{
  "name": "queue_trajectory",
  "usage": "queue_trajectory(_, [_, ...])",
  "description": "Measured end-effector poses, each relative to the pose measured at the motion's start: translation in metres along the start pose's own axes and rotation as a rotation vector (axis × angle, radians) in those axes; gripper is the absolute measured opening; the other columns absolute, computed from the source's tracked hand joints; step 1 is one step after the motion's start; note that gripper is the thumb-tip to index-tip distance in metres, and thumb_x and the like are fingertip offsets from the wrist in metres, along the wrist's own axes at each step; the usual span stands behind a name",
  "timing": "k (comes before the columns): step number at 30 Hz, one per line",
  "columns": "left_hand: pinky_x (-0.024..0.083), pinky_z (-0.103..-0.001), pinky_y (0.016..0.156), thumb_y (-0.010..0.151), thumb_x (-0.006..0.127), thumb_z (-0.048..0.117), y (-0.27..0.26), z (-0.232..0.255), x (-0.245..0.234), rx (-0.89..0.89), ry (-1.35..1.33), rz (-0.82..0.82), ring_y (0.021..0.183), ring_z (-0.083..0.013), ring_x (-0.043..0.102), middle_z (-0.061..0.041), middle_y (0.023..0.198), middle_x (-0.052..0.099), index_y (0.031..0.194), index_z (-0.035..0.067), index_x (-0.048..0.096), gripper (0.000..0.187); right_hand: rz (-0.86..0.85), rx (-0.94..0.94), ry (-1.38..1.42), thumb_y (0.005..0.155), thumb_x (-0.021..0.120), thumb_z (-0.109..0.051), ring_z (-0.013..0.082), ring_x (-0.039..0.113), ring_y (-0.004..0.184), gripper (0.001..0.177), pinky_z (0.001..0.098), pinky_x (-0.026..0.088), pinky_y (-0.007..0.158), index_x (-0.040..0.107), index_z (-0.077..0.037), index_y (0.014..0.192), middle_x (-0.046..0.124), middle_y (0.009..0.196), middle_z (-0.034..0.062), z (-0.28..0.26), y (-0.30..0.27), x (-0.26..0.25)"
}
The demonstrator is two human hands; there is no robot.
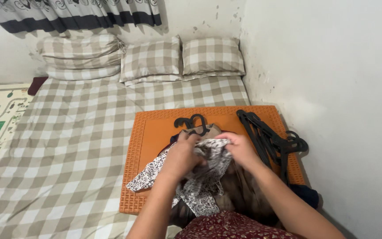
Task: The person places a black and yellow shirt onto a hanger and hangs it in a closet. Then the person picks up a patterned dress, places it on a hanger, and adjusts it on the table.
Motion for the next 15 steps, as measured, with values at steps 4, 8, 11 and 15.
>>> queue_trajectory(4, [0.055,-0.048,0.081,0.075,0.071,0.002,-0.004,-0.023,-0.007,-0.128,0.222,-0.053,0.096,-0.0368,0.070,-0.016,0.108,0.069,0.111,0.012,0.070,0.038,0.155,0.121,0.271,0.093,0.050,0.006,0.0133,0.065,0.067,0.026,0.0288,0.050,0.058,0.071,0.003,0.106,0.072,0.083,0.0093,0.008,-0.003,-0.024])
queue_trajectory(8, [0.056,-0.048,0.083,0.088,0.065,0.011,-0.005,-0.032,-0.009,-0.289,0.328,-0.096,0.094,-0.0358,0.072,-0.018,0.095,0.075,0.101,0.013,0.077,0.018,0.098,0.025,0.224,0.091,0.054,0.001,0.0112,0.065,0.071,0.026,0.0275,0.052,0.063,0.073,0.004,0.108,0.074,0.087,0.0088,-0.002,-0.012,-0.037])
queue_trajectory(11, [0.055,-0.049,0.078,0.073,0.065,0.000,-0.004,-0.022,-0.013,-0.171,0.074,0.093,0.086,-0.0398,0.070,-0.023,0.089,0.074,0.105,0.015,0.081,0.039,0.004,0.109,-0.189,0.092,0.066,-0.019,0.0152,0.066,0.079,0.032,0.0321,0.053,0.071,0.071,-0.004,0.119,0.075,0.097,0.0082,-0.018,-0.013,-0.036])
queue_trajectory(15, [0.058,-0.042,0.077,0.079,0.067,0.006,0.004,0.011,-0.009,-0.228,-0.257,-0.041,0.084,-0.0331,0.076,-0.018,0.093,0.076,0.108,0.009,0.075,0.030,-0.204,-0.402,-0.524,0.069,0.096,-0.024,0.0392,0.055,0.122,0.083,0.0546,0.047,0.087,0.059,0.006,0.137,0.054,0.135,0.0278,-0.047,-0.024,-0.010])
Point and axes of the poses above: each hand's wrist, its own y-axis towards the middle knuckle, its own x-axis out of the palm, z = x × y, the point moved 1 cm from there along y, towards the middle knuckle
